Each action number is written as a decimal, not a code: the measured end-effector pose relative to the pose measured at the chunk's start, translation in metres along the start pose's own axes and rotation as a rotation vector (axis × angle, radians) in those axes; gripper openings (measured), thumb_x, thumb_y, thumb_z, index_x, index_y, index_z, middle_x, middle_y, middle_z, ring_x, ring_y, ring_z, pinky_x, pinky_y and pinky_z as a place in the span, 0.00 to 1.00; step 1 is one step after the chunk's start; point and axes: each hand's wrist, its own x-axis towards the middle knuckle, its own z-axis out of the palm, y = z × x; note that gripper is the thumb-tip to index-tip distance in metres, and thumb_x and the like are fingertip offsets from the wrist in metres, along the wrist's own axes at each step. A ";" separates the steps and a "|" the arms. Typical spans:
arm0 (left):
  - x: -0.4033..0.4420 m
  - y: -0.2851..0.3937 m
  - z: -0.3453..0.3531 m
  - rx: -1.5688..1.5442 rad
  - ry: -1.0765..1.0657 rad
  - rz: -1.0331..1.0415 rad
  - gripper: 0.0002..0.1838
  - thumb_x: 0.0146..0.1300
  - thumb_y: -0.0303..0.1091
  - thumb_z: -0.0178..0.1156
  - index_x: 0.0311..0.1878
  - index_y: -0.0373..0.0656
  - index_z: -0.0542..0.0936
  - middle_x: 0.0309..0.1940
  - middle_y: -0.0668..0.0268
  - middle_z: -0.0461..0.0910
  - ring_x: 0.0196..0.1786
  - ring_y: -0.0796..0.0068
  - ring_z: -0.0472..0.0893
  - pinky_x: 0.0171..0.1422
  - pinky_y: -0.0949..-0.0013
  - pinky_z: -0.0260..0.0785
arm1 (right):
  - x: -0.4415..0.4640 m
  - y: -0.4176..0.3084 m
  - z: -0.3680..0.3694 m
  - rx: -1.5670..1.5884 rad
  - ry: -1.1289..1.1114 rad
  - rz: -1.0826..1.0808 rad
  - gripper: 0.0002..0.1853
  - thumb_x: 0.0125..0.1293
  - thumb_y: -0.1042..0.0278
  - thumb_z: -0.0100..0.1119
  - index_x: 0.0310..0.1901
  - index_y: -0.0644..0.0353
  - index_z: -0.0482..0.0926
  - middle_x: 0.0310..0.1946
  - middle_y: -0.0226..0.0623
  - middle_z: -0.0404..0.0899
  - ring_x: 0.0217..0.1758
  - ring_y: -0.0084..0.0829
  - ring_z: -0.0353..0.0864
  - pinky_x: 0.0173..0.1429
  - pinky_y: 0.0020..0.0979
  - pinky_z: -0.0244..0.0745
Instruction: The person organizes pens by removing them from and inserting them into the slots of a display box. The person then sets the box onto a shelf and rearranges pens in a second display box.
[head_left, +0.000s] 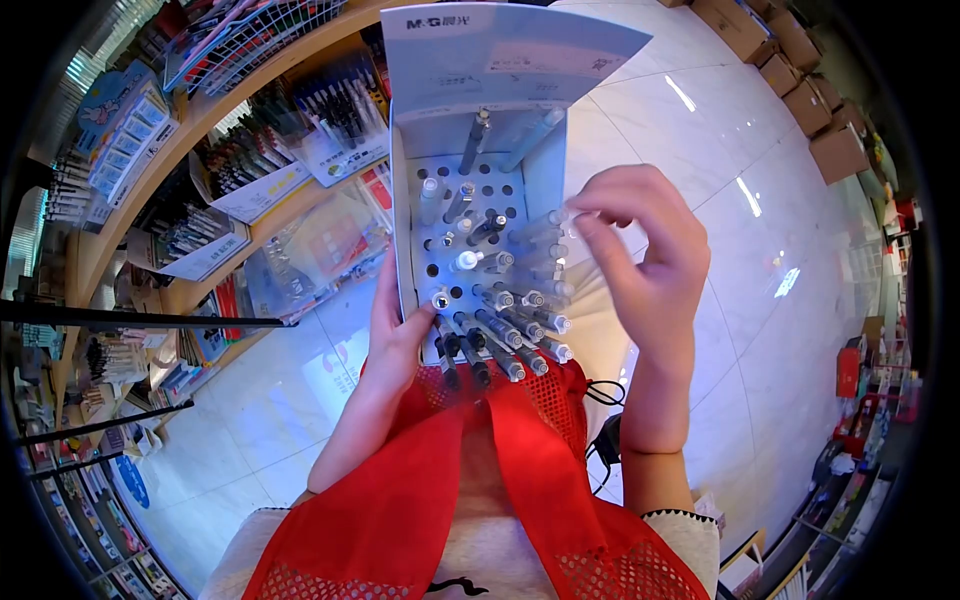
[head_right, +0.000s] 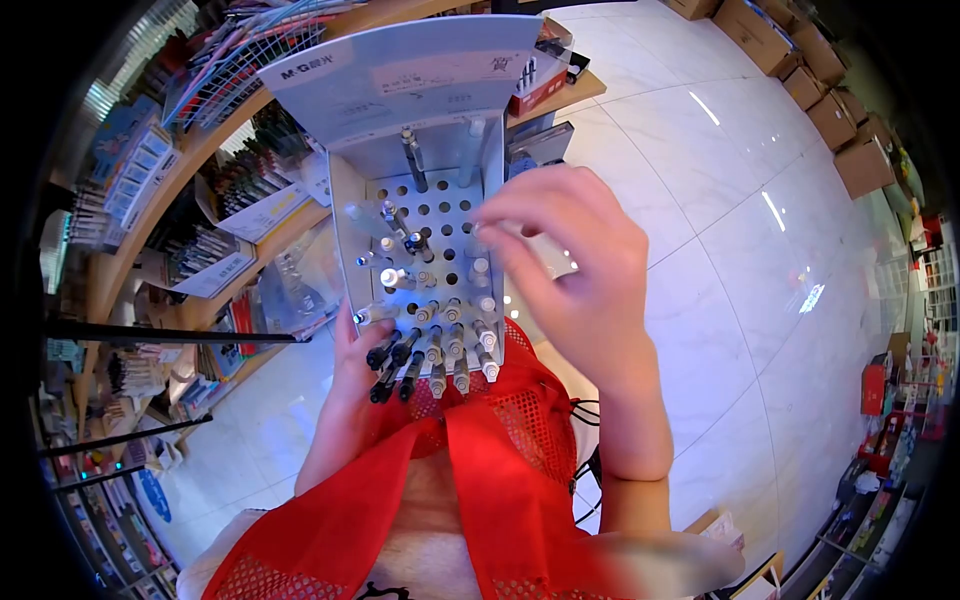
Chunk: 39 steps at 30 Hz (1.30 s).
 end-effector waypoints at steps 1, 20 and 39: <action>0.001 -0.001 -0.001 0.001 -0.007 0.005 0.41 0.51 0.18 0.46 0.71 0.38 0.48 0.64 0.56 0.61 0.64 0.69 0.65 0.66 0.68 0.57 | 0.002 -0.004 -0.002 -0.085 -0.076 -0.081 0.09 0.47 0.79 0.64 0.33 0.60 0.80 0.32 0.30 0.78 0.32 0.27 0.74 0.37 0.28 0.67; 0.005 -0.015 -0.007 0.068 -0.050 -0.011 0.43 0.49 0.14 0.45 0.72 0.39 0.47 0.69 0.55 0.53 0.70 0.67 0.56 0.71 0.68 0.48 | 0.013 -0.029 -0.025 -0.289 -0.134 -0.182 0.10 0.34 0.71 0.65 0.24 0.59 0.81 0.20 0.29 0.78 0.27 0.30 0.67 0.31 0.27 0.63; 0.009 -0.021 -0.014 0.136 -0.120 0.093 0.44 0.51 0.16 0.47 0.72 0.39 0.42 0.71 0.53 0.48 0.72 0.65 0.52 0.70 0.66 0.48 | 0.012 -0.021 -0.021 -0.257 -0.267 -0.239 0.12 0.31 0.74 0.64 0.25 0.59 0.80 0.21 0.28 0.77 0.27 0.30 0.69 0.26 0.24 0.65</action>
